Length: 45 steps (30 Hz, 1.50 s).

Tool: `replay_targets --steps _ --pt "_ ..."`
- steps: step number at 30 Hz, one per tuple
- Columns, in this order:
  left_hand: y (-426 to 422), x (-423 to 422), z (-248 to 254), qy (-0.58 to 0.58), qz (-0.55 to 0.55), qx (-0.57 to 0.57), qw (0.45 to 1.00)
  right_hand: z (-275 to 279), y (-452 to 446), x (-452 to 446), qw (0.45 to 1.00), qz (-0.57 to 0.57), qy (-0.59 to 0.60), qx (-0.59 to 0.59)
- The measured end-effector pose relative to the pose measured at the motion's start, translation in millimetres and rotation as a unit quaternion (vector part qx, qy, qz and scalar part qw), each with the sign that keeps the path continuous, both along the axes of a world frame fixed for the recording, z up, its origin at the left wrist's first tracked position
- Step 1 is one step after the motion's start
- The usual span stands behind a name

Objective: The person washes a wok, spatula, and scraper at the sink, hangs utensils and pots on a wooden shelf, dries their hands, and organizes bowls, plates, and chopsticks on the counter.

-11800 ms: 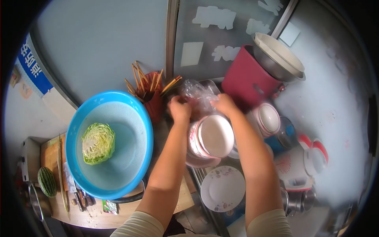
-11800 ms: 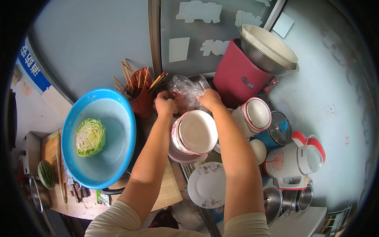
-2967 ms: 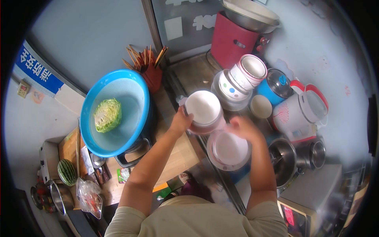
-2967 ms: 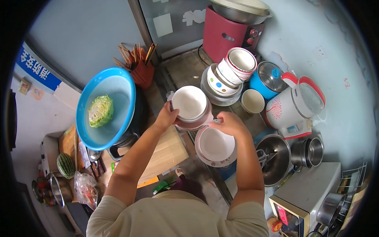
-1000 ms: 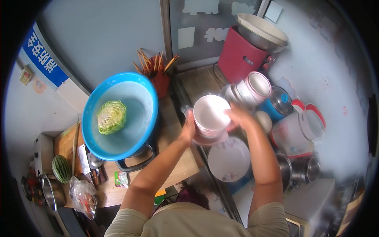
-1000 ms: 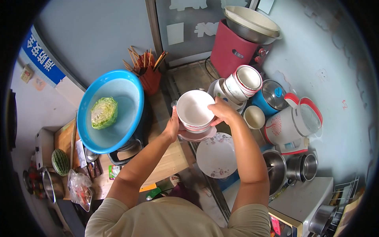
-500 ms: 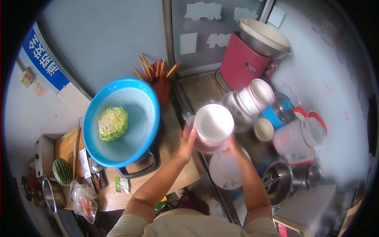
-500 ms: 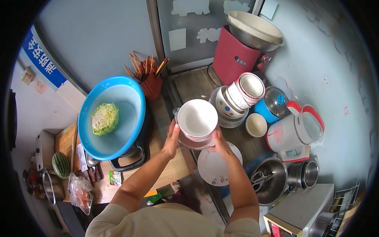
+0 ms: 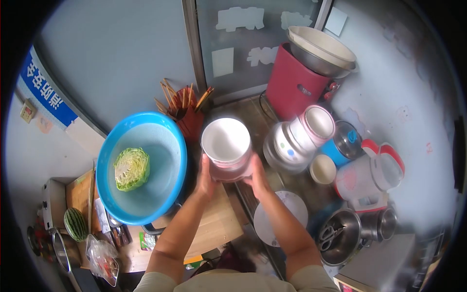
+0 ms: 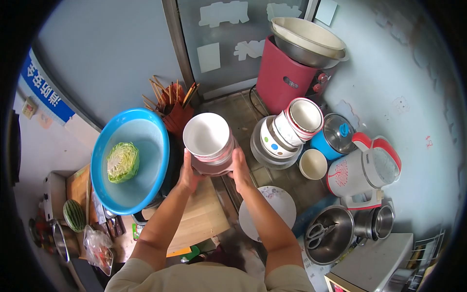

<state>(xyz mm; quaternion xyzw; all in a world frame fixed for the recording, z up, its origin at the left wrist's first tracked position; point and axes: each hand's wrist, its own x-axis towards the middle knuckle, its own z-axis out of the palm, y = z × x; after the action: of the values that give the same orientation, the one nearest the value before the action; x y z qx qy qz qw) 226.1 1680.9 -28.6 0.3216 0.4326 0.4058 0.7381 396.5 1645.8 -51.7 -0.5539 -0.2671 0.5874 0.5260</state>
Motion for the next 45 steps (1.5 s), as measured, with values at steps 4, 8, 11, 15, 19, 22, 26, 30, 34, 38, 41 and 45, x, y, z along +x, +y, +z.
replay_targets --steps 4,8,11,15,19,22,26,30,34,38,41,45 --pt "18 7 -5 -0.005 0.039 0.022 0.999 -46 50 29 0.993 -0.111 0.011 0.027" --pt "29 18 -3 0.004 0.077 0.021 0.997 -70 89 44 0.988 -0.128 -0.061 0.056" --pt "38 19 -14 -0.036 0.058 0.047 0.997 -77 108 43 0.966 -0.081 -0.235 0.074" --pt "42 22 -14 -0.036 0.068 0.016 0.997 -73 123 41 0.923 -0.028 -0.378 0.066" --pt "52 22 -22 -0.049 0.066 -0.002 0.997 -41 109 39 0.915 0.060 -0.398 0.019" --pt "63 26 -22 -0.053 0.058 0.009 0.997 -26 79 29 0.894 0.105 -0.434 -0.027" --pt "75 43 -18 -0.043 0.045 0.014 0.998 -70 32 22 0.794 0.109 -0.598 0.013" --pt "100 68 -26 -0.099 0.058 0.037 0.993 -19 -9 35 0.890 0.034 -0.452 0.053" --pt "125 92 -29 -0.117 0.129 0.019 0.985 -25 -34 72 0.920 -0.201 -0.335 0.045" --pt "134 120 -33 -0.139 0.134 0.048 0.980 -21 -48 99 0.924 -0.240 -0.290 -0.065" --pt "148 134 -42 -0.130 0.131 0.030 0.982 -72 -54 126 0.873 -0.226 -0.430 -0.044" --pt "153 149 -34 -0.132 0.111 0.036 0.984 -66 -46 126 0.899 -0.292 -0.322 0.053"
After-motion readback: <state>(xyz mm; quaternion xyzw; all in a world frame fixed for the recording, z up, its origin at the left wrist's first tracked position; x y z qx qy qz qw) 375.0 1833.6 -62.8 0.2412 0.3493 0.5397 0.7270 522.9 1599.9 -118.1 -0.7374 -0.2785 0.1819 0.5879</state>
